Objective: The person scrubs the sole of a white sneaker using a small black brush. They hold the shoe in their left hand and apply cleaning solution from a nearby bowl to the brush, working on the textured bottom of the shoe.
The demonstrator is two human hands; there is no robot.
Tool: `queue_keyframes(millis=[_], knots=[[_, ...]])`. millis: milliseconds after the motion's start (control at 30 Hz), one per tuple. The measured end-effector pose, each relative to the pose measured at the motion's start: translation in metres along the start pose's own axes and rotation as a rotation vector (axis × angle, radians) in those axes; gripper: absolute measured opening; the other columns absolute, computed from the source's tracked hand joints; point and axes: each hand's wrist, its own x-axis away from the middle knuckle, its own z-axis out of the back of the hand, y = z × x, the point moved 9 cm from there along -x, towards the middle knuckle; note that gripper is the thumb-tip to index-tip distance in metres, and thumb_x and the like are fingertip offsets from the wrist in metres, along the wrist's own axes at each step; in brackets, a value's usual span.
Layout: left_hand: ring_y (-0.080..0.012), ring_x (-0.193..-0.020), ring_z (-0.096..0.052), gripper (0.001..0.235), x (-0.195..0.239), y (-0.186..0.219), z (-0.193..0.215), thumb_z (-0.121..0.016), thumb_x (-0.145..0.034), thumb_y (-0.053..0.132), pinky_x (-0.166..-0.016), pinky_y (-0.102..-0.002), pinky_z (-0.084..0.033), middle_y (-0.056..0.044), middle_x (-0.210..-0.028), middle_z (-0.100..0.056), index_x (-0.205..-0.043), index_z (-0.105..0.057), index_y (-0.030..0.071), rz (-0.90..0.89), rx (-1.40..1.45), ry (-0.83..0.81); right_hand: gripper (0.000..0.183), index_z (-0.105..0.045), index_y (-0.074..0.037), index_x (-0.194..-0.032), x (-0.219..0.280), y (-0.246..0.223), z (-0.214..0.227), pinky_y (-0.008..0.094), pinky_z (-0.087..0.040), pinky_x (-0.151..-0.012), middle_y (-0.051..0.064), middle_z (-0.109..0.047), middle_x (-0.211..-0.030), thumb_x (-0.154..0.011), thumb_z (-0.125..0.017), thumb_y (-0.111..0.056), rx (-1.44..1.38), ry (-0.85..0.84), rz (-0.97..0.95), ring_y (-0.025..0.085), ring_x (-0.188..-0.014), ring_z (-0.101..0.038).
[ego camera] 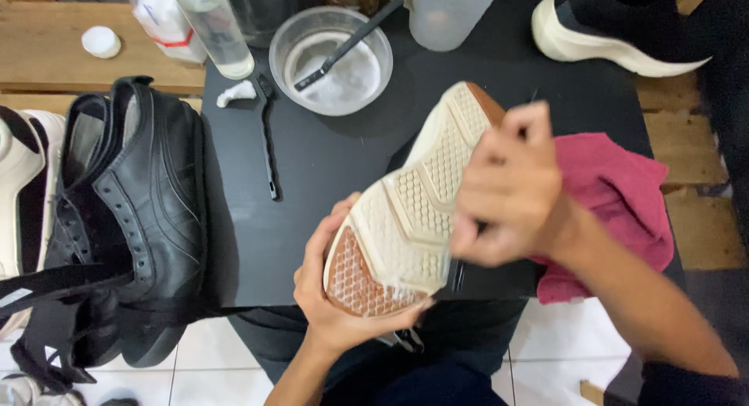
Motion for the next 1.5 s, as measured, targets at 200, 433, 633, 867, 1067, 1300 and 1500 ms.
queue_keyframes(millis=[200, 433, 633, 867, 1067, 1300, 1500], knots=[[-0.0318, -0.134, -0.064, 0.116, -0.005, 0.003, 0.001, -0.098, -0.05, 0.044, -0.121, -0.04, -0.051, -0.023, -0.14, -0.063, -0.141, -0.045, -0.005, -0.024, -0.006, 0.029, 0.03, -0.034, -0.012, -0.054, 0.003, -0.002, 0.004, 0.046, -0.024, -0.073, -0.002, -0.034, -0.053, -0.08, -0.05, -0.011, 0.065, 0.049, -0.052, 0.021, -0.052, -0.038], [-0.0342, -0.139, -0.059, 0.111, -0.008, -0.003, 0.012, -0.096, -0.052, 0.035, -0.125, -0.045, -0.045, -0.025, -0.144, -0.059, -0.143, -0.045, -0.005, 0.058, 0.086, 0.085, 0.052, -0.043, -0.006, -0.066, 0.025, 0.095, 0.013, 0.05, -0.028, -0.083, 0.008, -0.043, -0.066, -0.111, -0.065, -0.017, 0.363, -0.059, -0.326, 0.033, -0.075, -0.042], [-0.0396, -0.142, -0.054, 0.11, -0.005, -0.005, 0.024, -0.093, -0.059, 0.038, -0.125, -0.05, -0.041, -0.029, -0.146, -0.054, -0.144, -0.041, -0.009, 0.069, 0.223, 0.119, 0.024, -0.057, -0.005, -0.097, -0.034, 0.135, -0.048, 0.056, -0.036, -0.076, 0.017, -0.064, -0.096, -0.107, -0.055, -0.027, 0.301, -0.428, -0.484, 0.042, -0.092, -0.049], [-0.0374, -0.143, -0.054, 0.111, -0.015, -0.005, 0.027, -0.094, -0.057, 0.041, -0.125, -0.046, -0.039, -0.03, -0.149, -0.054, -0.143, -0.041, -0.003, 0.138, 0.226, 0.057, 0.033, -0.069, -0.02, -0.123, -0.033, 0.153, -0.175, 0.051, -0.05, -0.075, 0.01, -0.072, -0.102, -0.095, -0.053, -0.015, 0.307, -0.904, -0.366, 0.036, -0.095, -0.059], [-0.0329, -0.138, -0.06, 0.113, -0.025, 0.0, 0.027, -0.094, -0.054, 0.045, -0.122, -0.041, -0.044, -0.025, -0.147, -0.058, -0.142, -0.043, -0.004, 0.163, 0.185, 0.03, 0.024, -0.071, -0.017, -0.118, -0.066, 0.148, -0.119, 0.057, -0.057, -0.067, 0.01, -0.074, -0.107, -0.099, -0.058, -0.024, 0.323, -0.857, -0.43, 0.039, -0.097, -0.067], [-0.0304, -0.139, -0.06, 0.111, -0.026, 0.008, 0.015, -0.094, -0.056, 0.043, -0.122, -0.039, -0.046, -0.023, -0.149, -0.058, -0.145, -0.044, -0.003, 0.151, 0.118, 0.045, 0.02, -0.071, -0.013, -0.095, -0.054, 0.137, -0.11, 0.053, -0.057, -0.061, 0.008, -0.07, -0.089, -0.105, -0.057, -0.024, 0.401, -0.607, -0.321, 0.036, -0.078, -0.071], [-0.0306, -0.141, -0.057, 0.113, -0.023, 0.013, 0.005, -0.094, -0.056, 0.039, -0.124, -0.04, -0.043, -0.022, -0.15, -0.056, -0.147, -0.042, -0.003, 0.169, 0.094, 0.051, 0.019, -0.068, -0.001, -0.122, -0.052, 0.141, -0.053, 0.049, -0.044, -0.088, 0.017, -0.062, -0.107, -0.108, -0.058, -0.01, 0.02, -0.219, -0.402, 0.036, -0.101, -0.058]])
